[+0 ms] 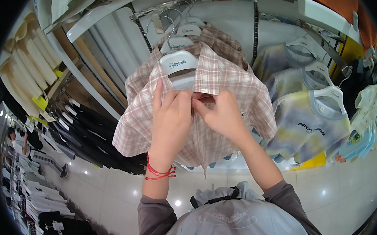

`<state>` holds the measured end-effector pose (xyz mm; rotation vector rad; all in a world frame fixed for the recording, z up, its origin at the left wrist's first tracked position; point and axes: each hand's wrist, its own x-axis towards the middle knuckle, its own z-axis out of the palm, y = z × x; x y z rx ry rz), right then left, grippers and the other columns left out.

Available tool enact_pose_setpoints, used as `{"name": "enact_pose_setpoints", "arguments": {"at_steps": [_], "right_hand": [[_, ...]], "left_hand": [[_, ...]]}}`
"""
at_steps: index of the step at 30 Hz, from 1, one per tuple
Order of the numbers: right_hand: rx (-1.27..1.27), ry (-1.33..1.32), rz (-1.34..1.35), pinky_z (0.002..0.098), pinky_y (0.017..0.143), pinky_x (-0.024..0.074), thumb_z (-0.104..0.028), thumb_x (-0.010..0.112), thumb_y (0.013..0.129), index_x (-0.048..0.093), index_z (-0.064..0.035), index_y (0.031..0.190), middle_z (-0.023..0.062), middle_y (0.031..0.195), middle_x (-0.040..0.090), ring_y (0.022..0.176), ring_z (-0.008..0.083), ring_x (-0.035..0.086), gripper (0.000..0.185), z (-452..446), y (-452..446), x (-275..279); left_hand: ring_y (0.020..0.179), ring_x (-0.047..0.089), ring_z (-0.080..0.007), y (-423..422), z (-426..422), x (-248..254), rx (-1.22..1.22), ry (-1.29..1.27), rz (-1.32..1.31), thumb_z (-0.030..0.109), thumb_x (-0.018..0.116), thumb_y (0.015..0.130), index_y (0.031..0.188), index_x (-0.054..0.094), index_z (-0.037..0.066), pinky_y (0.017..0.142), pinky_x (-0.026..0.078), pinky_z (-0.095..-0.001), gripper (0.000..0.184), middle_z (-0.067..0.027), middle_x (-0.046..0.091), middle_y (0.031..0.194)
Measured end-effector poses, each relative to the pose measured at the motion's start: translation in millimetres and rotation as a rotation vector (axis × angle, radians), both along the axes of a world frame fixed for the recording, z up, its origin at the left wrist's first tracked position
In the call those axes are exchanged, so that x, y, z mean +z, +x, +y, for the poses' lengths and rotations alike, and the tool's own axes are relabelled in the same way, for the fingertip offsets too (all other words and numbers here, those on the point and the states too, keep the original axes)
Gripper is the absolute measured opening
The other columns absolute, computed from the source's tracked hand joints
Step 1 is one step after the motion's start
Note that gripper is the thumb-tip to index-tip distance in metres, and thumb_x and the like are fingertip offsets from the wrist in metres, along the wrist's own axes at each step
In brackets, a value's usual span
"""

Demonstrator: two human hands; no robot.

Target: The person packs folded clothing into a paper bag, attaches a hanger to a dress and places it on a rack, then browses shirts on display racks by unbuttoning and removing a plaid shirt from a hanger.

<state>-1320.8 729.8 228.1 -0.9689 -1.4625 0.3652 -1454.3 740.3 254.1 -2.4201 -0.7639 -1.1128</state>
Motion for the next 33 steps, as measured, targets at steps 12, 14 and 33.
{"name": "enact_pose_setpoints", "arguments": {"at_steps": [12,14,33], "right_hand": [[-0.054,0.02,-0.011,0.0368,0.065,0.049,-0.004,0.064,0.069,0.061,0.0044,0.079,0.0183,0.074,0.063,0.07,0.0333,0.062,0.014,-1.1,-5.2,1.8],[-0.062,0.029,-0.01,0.0369,0.065,0.0489,-0.005,0.064,0.069,0.062,0.004,0.079,0.0184,0.075,0.063,0.07,0.0337,0.062,0.014,-1.5,-6.1,1.7],[0.442,-0.342,0.401,0.0242,0.076,0.0486,-0.001,0.065,0.076,0.06,0.0029,0.094,0.0071,0.092,0.064,0.085,0.011,0.06,0.019,21.0,16.3,-9.8]], "left_hand": [[0.076,0.053,-0.0276,0.3,5.8,-4.4,-0.031,-0.017,-0.009,-0.008,0.053,0.072,0.086,0.041,0.0,0.101,0.029,-0.0485,0.019,-0.0085,0.051,0.077],[0.076,0.053,-0.028,0.8,6.9,-5.0,-0.042,-0.011,-0.02,-0.009,0.053,0.071,0.085,0.041,0.0,0.101,0.029,-0.0485,0.021,-0.009,0.05,0.076],[0.07,0.055,-0.0264,-7.6,24.8,-2.3,-0.097,-0.159,-0.093,-0.003,0.062,0.069,0.085,0.044,0.002,0.102,0.03,-0.0454,0.024,-0.0074,0.054,0.071]]}}
